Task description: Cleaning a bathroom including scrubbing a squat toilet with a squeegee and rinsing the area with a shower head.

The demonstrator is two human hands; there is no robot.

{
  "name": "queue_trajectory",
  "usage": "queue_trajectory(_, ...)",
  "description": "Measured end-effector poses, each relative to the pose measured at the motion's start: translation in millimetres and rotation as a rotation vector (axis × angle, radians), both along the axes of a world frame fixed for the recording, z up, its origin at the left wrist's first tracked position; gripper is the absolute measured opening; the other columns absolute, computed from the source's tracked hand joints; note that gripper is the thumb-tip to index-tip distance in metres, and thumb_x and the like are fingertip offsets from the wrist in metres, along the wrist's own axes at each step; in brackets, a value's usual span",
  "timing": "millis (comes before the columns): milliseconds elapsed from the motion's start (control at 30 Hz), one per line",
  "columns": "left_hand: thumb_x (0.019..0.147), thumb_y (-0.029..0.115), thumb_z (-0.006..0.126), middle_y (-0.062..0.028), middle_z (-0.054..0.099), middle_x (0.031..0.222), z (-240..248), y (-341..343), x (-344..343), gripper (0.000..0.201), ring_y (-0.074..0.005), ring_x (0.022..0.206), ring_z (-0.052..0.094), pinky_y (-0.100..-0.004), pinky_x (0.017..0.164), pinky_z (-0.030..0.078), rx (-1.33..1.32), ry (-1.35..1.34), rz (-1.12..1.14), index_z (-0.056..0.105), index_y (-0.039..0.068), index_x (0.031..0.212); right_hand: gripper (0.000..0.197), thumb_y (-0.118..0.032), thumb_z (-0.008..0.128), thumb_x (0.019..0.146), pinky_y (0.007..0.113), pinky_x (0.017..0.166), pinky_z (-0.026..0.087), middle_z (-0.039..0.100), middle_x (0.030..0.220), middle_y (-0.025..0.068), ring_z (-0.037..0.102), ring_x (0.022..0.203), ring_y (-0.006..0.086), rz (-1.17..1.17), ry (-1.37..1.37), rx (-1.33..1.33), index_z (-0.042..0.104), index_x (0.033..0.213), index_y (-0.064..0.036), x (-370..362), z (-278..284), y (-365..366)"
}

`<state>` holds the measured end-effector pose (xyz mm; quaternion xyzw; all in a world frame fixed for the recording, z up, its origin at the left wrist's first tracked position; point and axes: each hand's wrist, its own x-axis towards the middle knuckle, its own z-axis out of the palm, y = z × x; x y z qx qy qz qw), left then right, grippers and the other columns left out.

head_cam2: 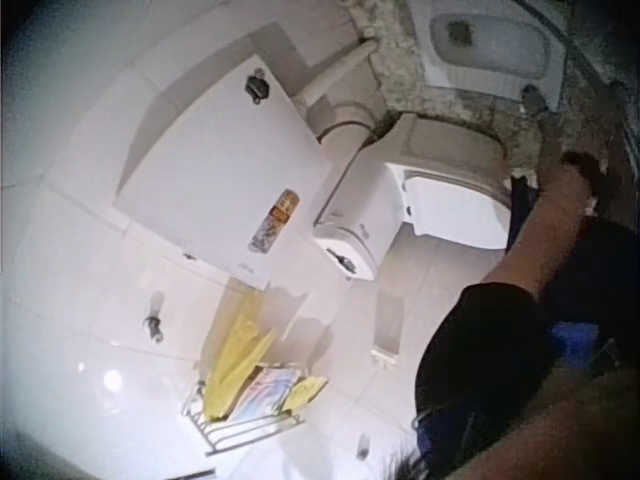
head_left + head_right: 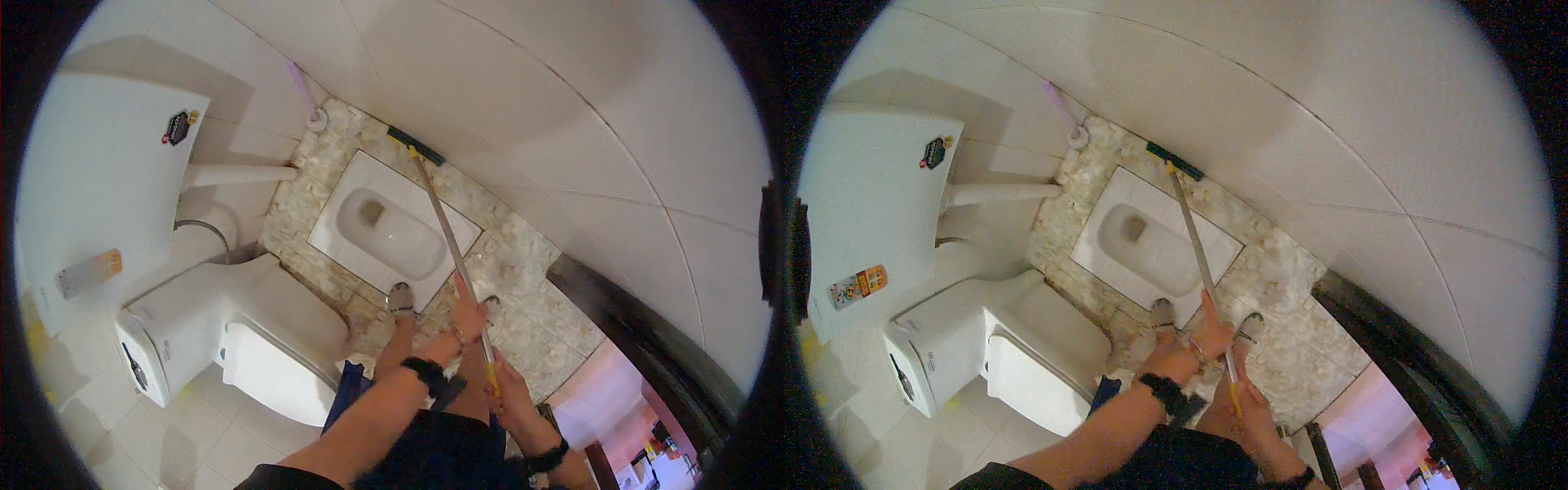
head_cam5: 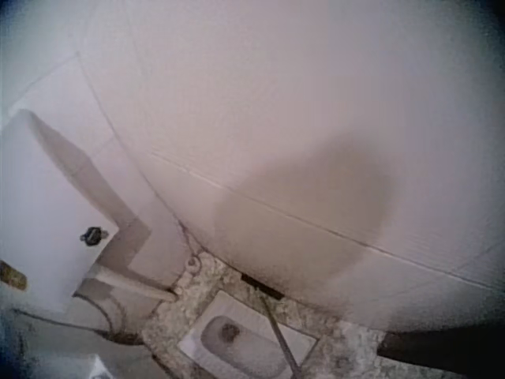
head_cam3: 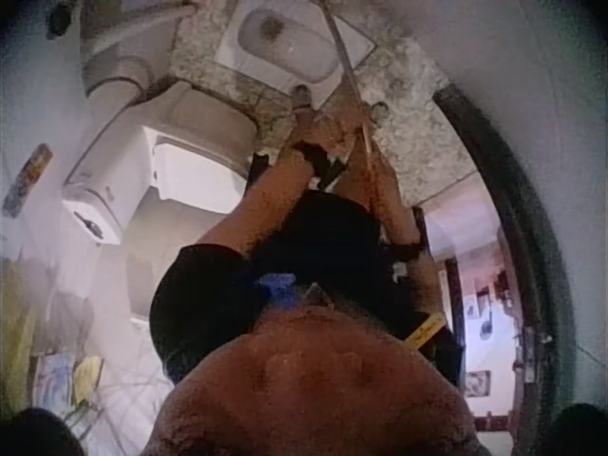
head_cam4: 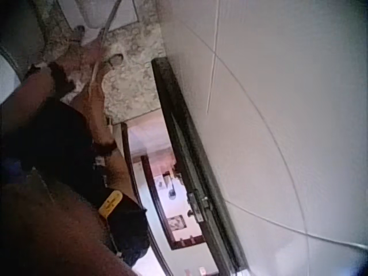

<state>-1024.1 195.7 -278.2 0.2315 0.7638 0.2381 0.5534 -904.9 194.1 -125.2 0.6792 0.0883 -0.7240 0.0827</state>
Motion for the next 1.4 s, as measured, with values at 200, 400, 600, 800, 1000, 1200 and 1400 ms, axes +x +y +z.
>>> queue_trajectory(200, 0.072, 0.010, 0.050, -0.0252, 0.055, 0.069, -34, 29, -67, 0.089, -0.0345, 0.059, 0.057, -0.0397, 0.050, 0.047, -0.032, 0.012, 0.003, -0.019, -0.003, 0.126, 0.045, -0.032, 0.040, 0.090, 0.017, 0.052, 0.039, 0.048, 0.079, 0.0014, 0.045, 0.062, 0.0079, -0.109, 0.234, 0.094, 0.033, 0.129, -0.0123, -42, -63, 7)
queue_trajectory(400, 0.074, 0.013, 0.055, -0.0215, 0.057, 0.075, -28, 26, -28, 0.092, -0.0298, 0.065, 0.059, -0.0357, 0.050, 0.047, -0.154, -0.025, 0.028, -0.019, -0.001, 0.127, 0.044, -0.032, 0.043, 0.088, 0.019, 0.048, 0.038, 0.046, 0.077, 0.0001, 0.043, 0.059, 0.0078, 0.419, 0.328, 0.943, 0.035, 0.128, -0.0124, 5, -55, 3)
queue_trajectory(600, 0.071, 0.010, 0.050, -0.0244, 0.055, 0.073, 4, -37, 126, 0.089, -0.0376, 0.068, 0.056, -0.0409, 0.066, 0.046, 0.103, 0.273, -0.259, -0.015, 0.002, 0.130, 0.046, -0.028, 0.041, 0.089, 0.021, 0.040, 0.035, 0.043, 0.068, -0.0001, 0.041, 0.054, 0.0078, -0.141, 0.000, 0.140, 0.028, 0.131, -0.0142, 90, 30, -26)
queue_trajectory(800, 0.075, 0.017, 0.049, -0.0244, 0.055, 0.069, 31, -22, 63, 0.083, -0.0356, 0.066, 0.057, -0.0419, 0.058, 0.046, -0.160, -0.279, -0.201, -0.010, 0.004, 0.131, 0.048, -0.030, 0.038, 0.090, 0.020, 0.036, 0.030, 0.039, 0.062, 0.0004, 0.034, 0.045, 0.0070, 0.014, 0.035, 0.089, 0.023, 0.133, -0.0167, 54, 32, -40)
queue_trajectory(1000, 0.074, 0.015, 0.052, -0.0242, 0.051, 0.101, 15, -67, 121, 0.080, -0.0363, 0.060, 0.056, -0.0422, 0.056, 0.046, 0.357, 0.533, -0.272, -0.002, -0.001, 0.131, 0.045, -0.031, 0.036, 0.090, 0.020, 0.037, 0.031, 0.043, 0.063, 0.0012, 0.034, 0.043, 0.0084, 0.075, -0.026, 0.146, 0.026, 0.133, -0.0203, 102, 37, -81)
queue_trajectory(1200, 0.072, 0.011, 0.053, -0.0287, 0.047, 0.102, 42, -26, 134, 0.071, -0.0342, 0.090, 0.052, -0.0400, 0.073, 0.045, -0.304, -0.761, -0.319, 0.011, -0.003, 0.128, 0.045, -0.034, 0.040, 0.089, 0.019, 0.037, 0.030, 0.046, 0.066, 0.0000, 0.037, 0.045, 0.0076, 0.209, -0.076, 0.294, 0.031, 0.131, -0.0198, 182, -1, -75)
queue_trajectory(1400, 0.075, 0.010, 0.051, -0.0257, 0.036, 0.118, -22, -69, 174, 0.061, -0.0356, 0.102, 0.044, -0.0403, 0.075, 0.044, 0.328, 0.246, -0.146, 0.021, -0.002, 0.126, 0.042, -0.034, 0.044, 0.088, 0.019, 0.038, 0.029, 0.043, 0.062, -0.0034, 0.037, 0.045, 0.0068, 0.086, -0.051, 0.201, 0.039, 0.127, -0.0194, 164, 2, -56)
